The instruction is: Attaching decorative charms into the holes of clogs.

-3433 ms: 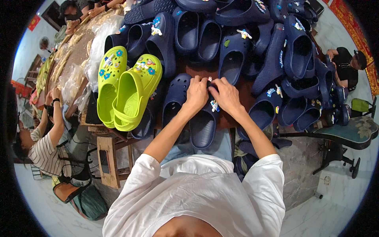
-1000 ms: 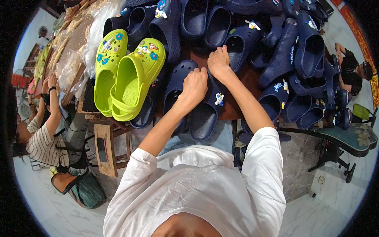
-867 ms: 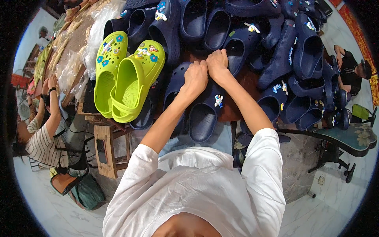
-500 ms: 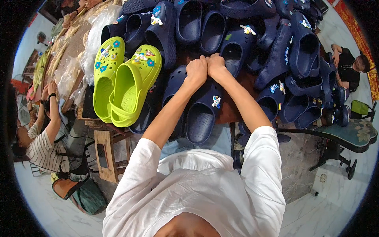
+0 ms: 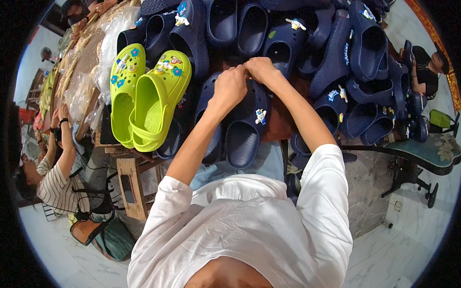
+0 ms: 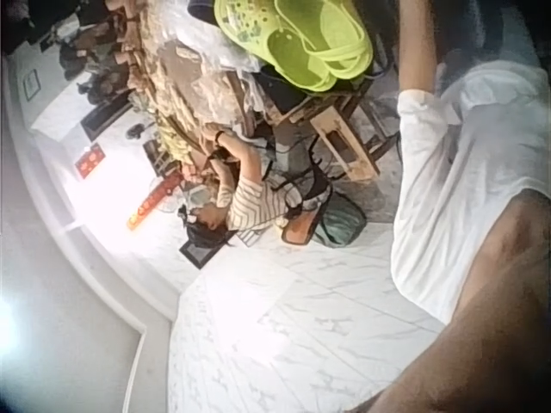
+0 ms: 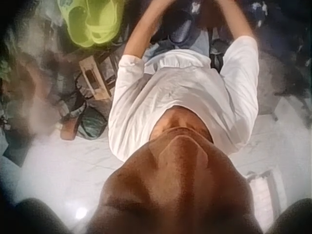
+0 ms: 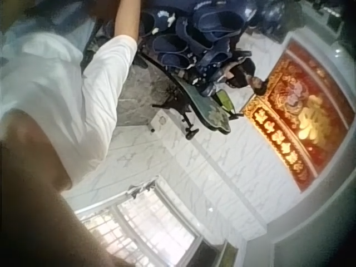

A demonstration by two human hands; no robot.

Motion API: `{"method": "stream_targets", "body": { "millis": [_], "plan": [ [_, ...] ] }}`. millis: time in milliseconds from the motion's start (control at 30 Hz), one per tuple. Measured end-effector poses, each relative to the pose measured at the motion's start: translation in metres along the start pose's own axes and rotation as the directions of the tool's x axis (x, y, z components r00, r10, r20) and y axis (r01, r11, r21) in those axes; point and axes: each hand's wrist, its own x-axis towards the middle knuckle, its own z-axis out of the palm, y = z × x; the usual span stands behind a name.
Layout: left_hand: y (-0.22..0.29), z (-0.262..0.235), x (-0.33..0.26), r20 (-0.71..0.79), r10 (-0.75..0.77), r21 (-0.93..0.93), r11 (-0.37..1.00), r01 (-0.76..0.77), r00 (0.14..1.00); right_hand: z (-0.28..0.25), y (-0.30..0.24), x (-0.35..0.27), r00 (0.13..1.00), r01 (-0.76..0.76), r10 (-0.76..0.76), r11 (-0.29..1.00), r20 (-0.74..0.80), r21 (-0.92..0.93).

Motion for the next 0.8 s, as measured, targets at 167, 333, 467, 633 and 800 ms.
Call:
{"method": "stream_targets", "body": {
  "millis": [167, 333, 467, 633, 800],
  "plan": [
    [0.012, -0.055, -0.049, 0.218, 0.115, -0.251, 0.966, -0.058, 0.969, -0.018, -0.008, -0.016, 0.995, 0.044, -0.033, 0.992, -0.098, 0.119],
    [0.021, -0.049, -0.079, 0.319, 0.179, -0.233, 0.967, -0.106, 0.931, -0.033, -0.014, -0.045, 0.920, 0.038, 0.065, 0.967, -0.387, 0.252],
    [0.024, -0.035, -0.094, 0.182, 0.130, -0.170, 0.980, -0.099, 0.975, -0.049, -0.051, -0.097, 0.861, -0.114, 0.367, 0.813, -0.351, 0.570],
    [0.037, -0.032, -0.106, 0.133, 0.067, -0.113, 0.992, -0.052, 0.989, -0.008, -0.085, -0.152, 0.850, -0.388, 0.527, 0.614, 0.010, 0.687],
    [0.044, -0.028, -0.111, 0.073, 0.041, -0.103, 0.994, -0.033, 0.996, -0.006, -0.098, -0.159, 0.803, -0.467, 0.581, 0.474, 0.133, 0.747]
  ]
}}
